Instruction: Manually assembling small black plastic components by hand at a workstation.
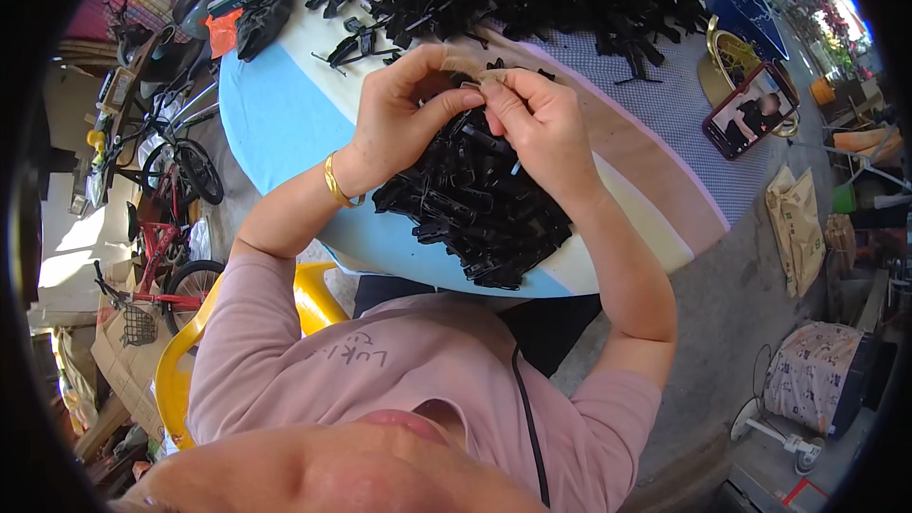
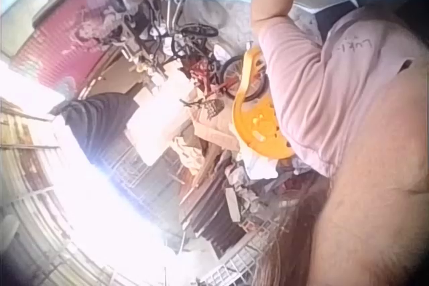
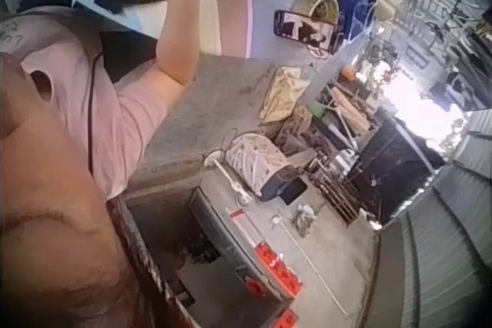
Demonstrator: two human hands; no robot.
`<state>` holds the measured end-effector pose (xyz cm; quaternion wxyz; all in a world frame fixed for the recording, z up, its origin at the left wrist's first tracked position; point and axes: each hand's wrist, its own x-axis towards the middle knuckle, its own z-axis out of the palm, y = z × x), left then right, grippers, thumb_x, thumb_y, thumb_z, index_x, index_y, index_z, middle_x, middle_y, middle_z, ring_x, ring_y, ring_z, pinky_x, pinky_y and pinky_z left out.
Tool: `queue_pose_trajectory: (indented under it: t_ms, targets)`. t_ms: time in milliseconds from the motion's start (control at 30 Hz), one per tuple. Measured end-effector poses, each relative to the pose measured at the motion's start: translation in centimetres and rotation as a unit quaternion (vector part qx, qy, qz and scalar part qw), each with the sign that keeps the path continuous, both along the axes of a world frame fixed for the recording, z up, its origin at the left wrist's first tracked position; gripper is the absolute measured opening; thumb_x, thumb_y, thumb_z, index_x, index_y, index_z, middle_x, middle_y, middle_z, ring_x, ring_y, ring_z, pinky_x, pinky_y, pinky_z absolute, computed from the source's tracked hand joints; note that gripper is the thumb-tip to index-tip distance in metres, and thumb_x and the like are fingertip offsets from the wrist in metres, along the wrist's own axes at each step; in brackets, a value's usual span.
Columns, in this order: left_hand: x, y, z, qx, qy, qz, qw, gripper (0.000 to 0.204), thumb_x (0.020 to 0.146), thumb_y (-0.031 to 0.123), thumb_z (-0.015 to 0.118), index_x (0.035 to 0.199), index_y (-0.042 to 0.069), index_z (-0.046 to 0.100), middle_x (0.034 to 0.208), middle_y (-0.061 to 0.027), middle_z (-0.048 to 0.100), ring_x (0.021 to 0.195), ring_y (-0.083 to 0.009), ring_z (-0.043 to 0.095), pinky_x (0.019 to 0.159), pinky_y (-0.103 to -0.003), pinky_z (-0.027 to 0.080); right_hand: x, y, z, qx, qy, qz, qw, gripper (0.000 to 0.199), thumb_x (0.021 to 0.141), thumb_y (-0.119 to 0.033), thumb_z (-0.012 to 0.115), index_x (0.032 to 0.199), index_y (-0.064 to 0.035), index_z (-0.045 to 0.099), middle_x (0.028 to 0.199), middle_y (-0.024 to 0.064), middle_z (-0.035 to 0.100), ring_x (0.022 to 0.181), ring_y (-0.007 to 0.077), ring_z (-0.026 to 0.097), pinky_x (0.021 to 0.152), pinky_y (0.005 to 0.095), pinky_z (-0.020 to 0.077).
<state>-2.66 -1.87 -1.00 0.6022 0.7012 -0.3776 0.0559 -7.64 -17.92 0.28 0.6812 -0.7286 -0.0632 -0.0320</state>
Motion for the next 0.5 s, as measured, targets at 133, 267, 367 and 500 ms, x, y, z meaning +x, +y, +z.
queue_pose_trajectory:
  t_ms: [133,267,367,500]
  targets:
    - [-0.7,-0.3,1.4,0.037,0.014,0.041,0.998,0.046,0.074,0.001,0.068,0.115,0.002,0.049,0.092,-0.0078,0.063,0.078,-0.0125,0.062,0.07,-0.025,0.05,0.5,-1.0,-0.1,-0.045,-0.122,-0.059,0.99,0.015,0.084,-0.013,0.061,0.091,-0.0004,0.06,0.071,-0.004,0.052,0.057,-0.0006,0.04,0.05,0.0136,0.0301]
    - [-1.1,-0.2,0.9,0.132,-0.205,0.086,0.966,0.055,0.068,0.006,0.069,0.117,0.006,0.045,0.085,-0.0121,0.061,0.078,-0.032,0.06,0.065,-0.033,0.05,-0.3,-0.5,0.4,-0.193,-0.179,-0.045,0.964,0.026,0.069,-0.003,0.073,0.091,0.0004,0.06,0.075,-0.0048,0.054,0.06,0.0001,0.044,0.052,0.0148,0.0348]
    - [-0.4,0.7,1.5,0.162,-0.274,0.055,0.947,0.06,0.069,0.005,0.069,0.122,0.004,0.042,0.095,-0.0103,0.06,0.087,-0.027,0.06,0.075,-0.032,0.049,-0.5,-1.4,1.2,-0.25,-0.169,-0.033,0.953,0.027,0.069,-0.003,0.073,0.092,0.0003,0.06,0.077,-0.004,0.056,0.061,0.0014,0.047,0.053,0.0146,0.0367]
    - [0.3,1.5,2.7,0.003,-0.05,-0.138,0.989,0.064,0.071,0.003,0.069,0.128,0.003,0.038,0.108,-0.0097,0.057,0.095,-0.0202,0.058,0.085,-0.032,0.047,0.0,-3.2,0.9,-0.037,-0.092,-0.004,0.995,0.027,0.07,-0.006,0.074,0.093,0.0005,0.06,0.079,-0.0019,0.057,0.063,0.0033,0.049,0.056,0.0148,0.0379]
